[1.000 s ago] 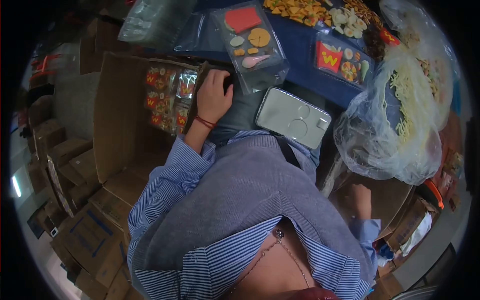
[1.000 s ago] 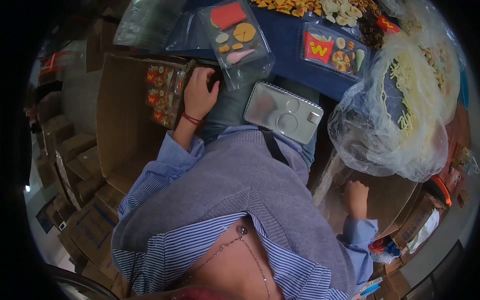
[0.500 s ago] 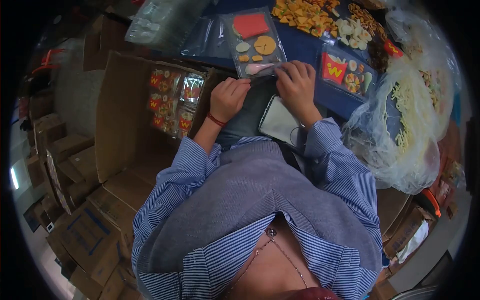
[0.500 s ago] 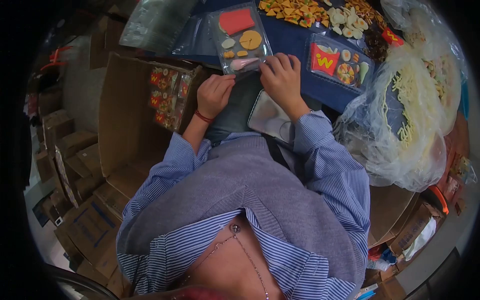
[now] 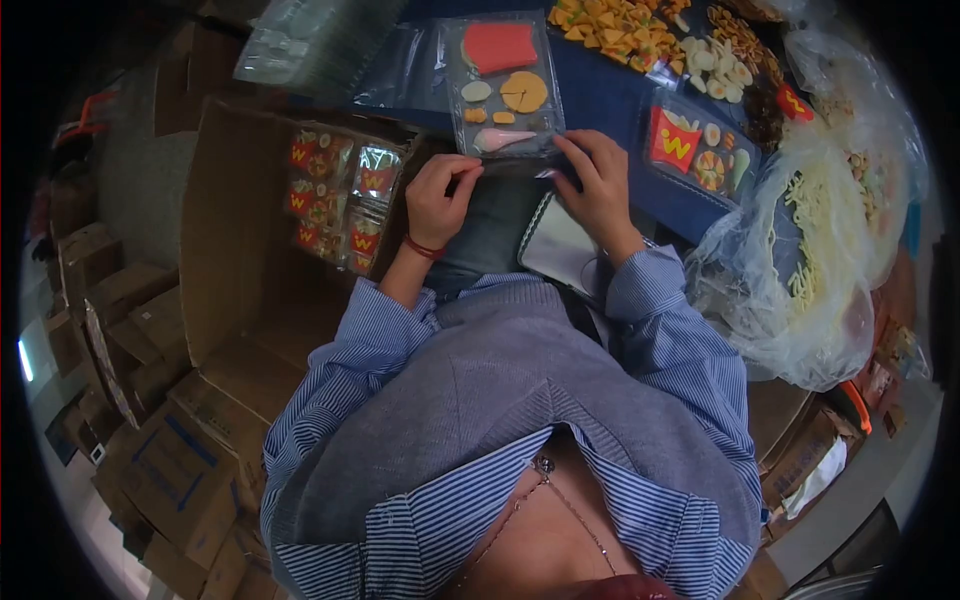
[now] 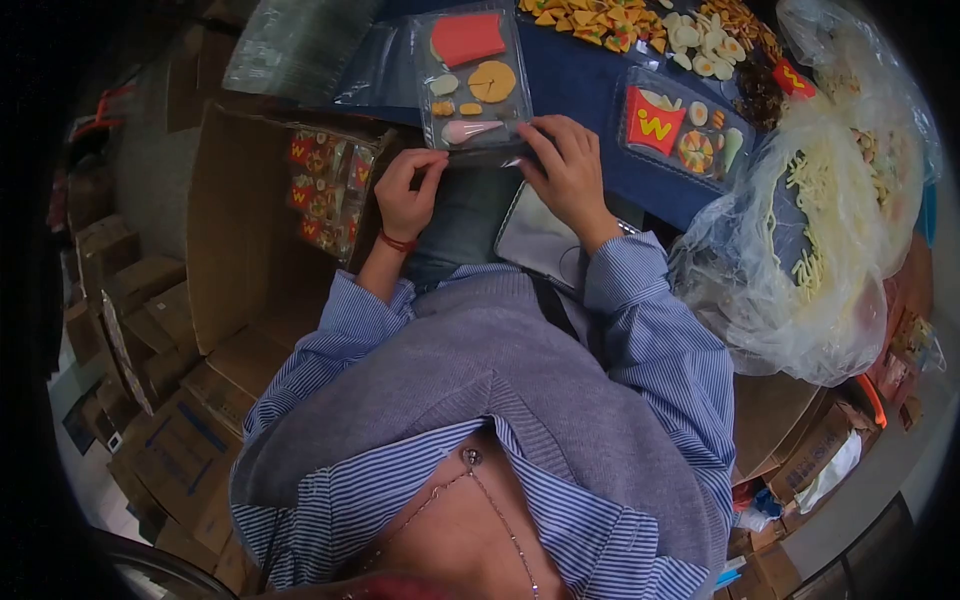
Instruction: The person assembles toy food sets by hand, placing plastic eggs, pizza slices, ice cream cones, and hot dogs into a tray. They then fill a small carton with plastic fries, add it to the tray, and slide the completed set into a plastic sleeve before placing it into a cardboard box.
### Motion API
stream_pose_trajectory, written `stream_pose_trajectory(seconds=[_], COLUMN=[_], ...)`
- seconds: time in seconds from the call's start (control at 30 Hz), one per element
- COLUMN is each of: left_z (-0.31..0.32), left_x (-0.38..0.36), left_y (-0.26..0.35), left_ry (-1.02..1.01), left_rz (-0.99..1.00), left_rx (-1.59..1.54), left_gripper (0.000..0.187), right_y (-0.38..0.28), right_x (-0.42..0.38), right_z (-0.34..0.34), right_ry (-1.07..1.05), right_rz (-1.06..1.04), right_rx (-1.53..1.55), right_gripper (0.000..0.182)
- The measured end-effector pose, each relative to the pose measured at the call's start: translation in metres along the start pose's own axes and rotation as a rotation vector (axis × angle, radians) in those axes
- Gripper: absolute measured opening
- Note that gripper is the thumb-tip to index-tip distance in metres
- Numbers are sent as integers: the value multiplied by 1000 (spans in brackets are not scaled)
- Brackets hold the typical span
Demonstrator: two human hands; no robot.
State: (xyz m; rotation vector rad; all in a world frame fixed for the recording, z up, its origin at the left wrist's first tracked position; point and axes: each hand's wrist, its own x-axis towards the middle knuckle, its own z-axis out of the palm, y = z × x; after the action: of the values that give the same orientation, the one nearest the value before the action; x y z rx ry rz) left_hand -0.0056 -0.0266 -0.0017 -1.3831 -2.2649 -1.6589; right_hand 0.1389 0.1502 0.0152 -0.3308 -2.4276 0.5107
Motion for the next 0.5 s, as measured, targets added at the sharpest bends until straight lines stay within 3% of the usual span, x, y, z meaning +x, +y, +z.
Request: stream_pose_trajectory(seconds=[0.1, 0.17, 0.2, 0.23, 0.27, 0.33, 0.4, 0.5], left_z=[-3, -1, 1, 3, 7, 14, 18, 24], left_x=[-1, -2, -5, -9, -11, -12, -10, -5], left_y=[3, 2, 0, -3, -6, -6, -8, -9], left_ry=[28, 51, 58, 67, 70, 117, 103, 102], left_rz=[2, -24, -145, -267, -268, -585, -671, -832], left_rx=[-8, -24, -106, -188, -183, -501, -547, -673], left_gripper=[9, 9, 7, 6, 6, 9, 12, 16], right_y=[10, 7, 3, -3, -7, -9, -5, 0], right_x=[-7, -10, -8, -6, -3, 4, 9, 12], right_z=[10, 12, 11, 11, 11, 8, 10, 16], right_ry=[69, 114, 115, 117, 116, 55, 1, -44], right_rz=[-30, 160, 157, 360, 565, 594, 619, 452], right_rx=[53, 246, 251, 377, 502, 465, 421, 149], right_gripper=[25, 17, 17, 11, 6, 5, 5, 8])
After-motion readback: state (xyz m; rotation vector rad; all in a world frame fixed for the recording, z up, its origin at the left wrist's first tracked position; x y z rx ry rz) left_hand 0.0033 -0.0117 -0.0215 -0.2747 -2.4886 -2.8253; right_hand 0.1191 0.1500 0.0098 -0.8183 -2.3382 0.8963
